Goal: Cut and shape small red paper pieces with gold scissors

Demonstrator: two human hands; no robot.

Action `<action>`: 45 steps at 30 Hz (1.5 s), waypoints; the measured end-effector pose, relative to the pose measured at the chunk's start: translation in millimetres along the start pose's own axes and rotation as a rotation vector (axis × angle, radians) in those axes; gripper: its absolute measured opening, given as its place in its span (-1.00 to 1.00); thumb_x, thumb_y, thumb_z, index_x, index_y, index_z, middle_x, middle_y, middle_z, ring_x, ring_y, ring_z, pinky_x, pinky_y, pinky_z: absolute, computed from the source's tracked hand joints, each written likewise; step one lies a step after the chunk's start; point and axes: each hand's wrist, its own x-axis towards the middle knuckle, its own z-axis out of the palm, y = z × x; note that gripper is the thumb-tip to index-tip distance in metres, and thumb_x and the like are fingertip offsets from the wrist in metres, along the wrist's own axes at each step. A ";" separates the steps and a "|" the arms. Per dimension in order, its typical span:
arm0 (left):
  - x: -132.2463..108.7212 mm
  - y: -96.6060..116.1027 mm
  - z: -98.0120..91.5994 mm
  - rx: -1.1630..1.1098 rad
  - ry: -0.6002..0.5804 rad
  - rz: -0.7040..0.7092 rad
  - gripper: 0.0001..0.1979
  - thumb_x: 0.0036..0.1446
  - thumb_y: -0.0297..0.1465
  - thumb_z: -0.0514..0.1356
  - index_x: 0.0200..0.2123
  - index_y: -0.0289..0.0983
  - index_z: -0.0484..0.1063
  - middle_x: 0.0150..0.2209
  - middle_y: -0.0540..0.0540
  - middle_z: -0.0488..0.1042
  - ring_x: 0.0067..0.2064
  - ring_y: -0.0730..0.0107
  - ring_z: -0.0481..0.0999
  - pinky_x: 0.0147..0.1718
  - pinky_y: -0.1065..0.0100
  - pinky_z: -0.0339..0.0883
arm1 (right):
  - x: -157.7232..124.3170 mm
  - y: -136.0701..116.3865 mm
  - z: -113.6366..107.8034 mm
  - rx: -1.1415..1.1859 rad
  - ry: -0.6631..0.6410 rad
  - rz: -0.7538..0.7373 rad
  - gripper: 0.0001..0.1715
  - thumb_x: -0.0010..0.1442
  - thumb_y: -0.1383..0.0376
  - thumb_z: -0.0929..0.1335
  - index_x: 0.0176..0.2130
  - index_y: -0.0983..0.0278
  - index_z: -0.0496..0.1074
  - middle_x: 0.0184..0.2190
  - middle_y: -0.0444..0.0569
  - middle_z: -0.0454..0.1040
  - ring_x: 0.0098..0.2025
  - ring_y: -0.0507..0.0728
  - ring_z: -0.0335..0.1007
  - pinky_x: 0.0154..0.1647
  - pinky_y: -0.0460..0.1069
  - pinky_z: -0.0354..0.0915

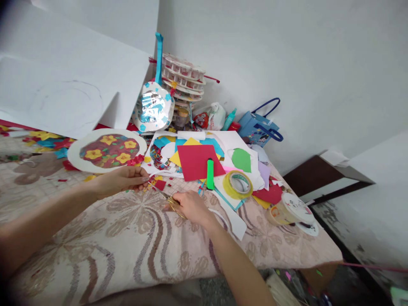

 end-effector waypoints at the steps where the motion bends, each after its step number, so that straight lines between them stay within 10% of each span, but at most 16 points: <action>1: 0.2 0.0 -0.4 -0.003 0.004 0.003 -0.76 -0.10 -0.24 0.28 -0.46 -0.28 0.36 -0.53 0.01 0.41 -0.52 0.52 0.33 -0.50 0.46 0.21 | 0.3 0.1 1.2 -0.013 0.008 0.007 -0.61 0.17 0.10 0.27 -0.53 0.31 0.40 -0.63 -0.10 0.39 -0.58 -0.01 0.17 -0.56 -0.11 -0.11; 12: 0.8 1.7 -3.9 -0.064 0.075 0.025 -0.78 -0.10 -0.29 0.29 -0.48 -0.30 0.36 -0.51 0.02 0.41 -0.51 0.55 0.33 -0.52 0.49 0.18 | 4.3 7.8 3.6 -0.159 0.078 0.094 -0.61 0.16 0.06 0.27 -0.53 0.27 0.36 -0.63 -0.10 0.37 -0.57 0.03 0.19 -0.55 -0.08 -0.11; 19: 1.0 -0.4 0.5 -0.126 0.058 0.004 -0.77 -0.10 -0.28 0.30 -0.46 -0.31 0.38 -0.47 0.00 0.43 -0.47 0.54 0.37 -0.45 0.48 0.26 | 6.9 18.6 -1.0 -0.204 0.360 0.343 -0.75 0.18 0.14 0.26 -0.29 0.27 0.36 -0.45 -0.01 0.46 -0.40 0.12 0.35 -0.43 -0.06 0.05; 27: 3.7 -8.9 8.4 -0.294 0.081 0.023 -0.76 -0.14 -0.33 0.35 -0.44 -0.31 0.38 -0.46 -0.02 0.49 -0.45 0.54 0.45 -0.40 0.49 0.33 | 7.7 16.2 -11.1 -0.029 0.585 0.245 -0.84 0.17 0.26 0.25 -0.29 0.27 0.39 -0.24 0.03 0.37 -0.18 0.13 0.32 -0.16 -0.01 0.20; 34: 2.8 -10.8 15.9 -0.344 0.070 0.027 -0.76 -0.17 -0.38 0.37 -0.47 -0.33 0.38 -0.55 0.01 0.49 -0.50 0.57 0.45 -0.47 0.57 0.34 | 39.2 -25.2 -5.8 0.986 0.171 0.049 -0.67 0.12 0.06 0.29 -0.23 0.24 0.30 -0.51 -0.16 0.35 -0.57 -0.02 0.33 -0.67 -0.16 0.12; 45: 0.1 -11.6 19.4 -0.370 -0.006 0.039 -0.82 -0.11 -0.41 0.34 -0.43 -0.32 0.40 -0.48 -0.02 0.52 -0.41 0.53 0.49 -0.39 0.54 0.36 | 47.3 -26.9 14.7 1.335 0.138 0.109 -0.63 -0.02 0.07 0.41 -0.39 0.27 0.28 -0.52 -0.17 0.41 -0.60 -0.06 0.26 -0.65 -0.17 0.10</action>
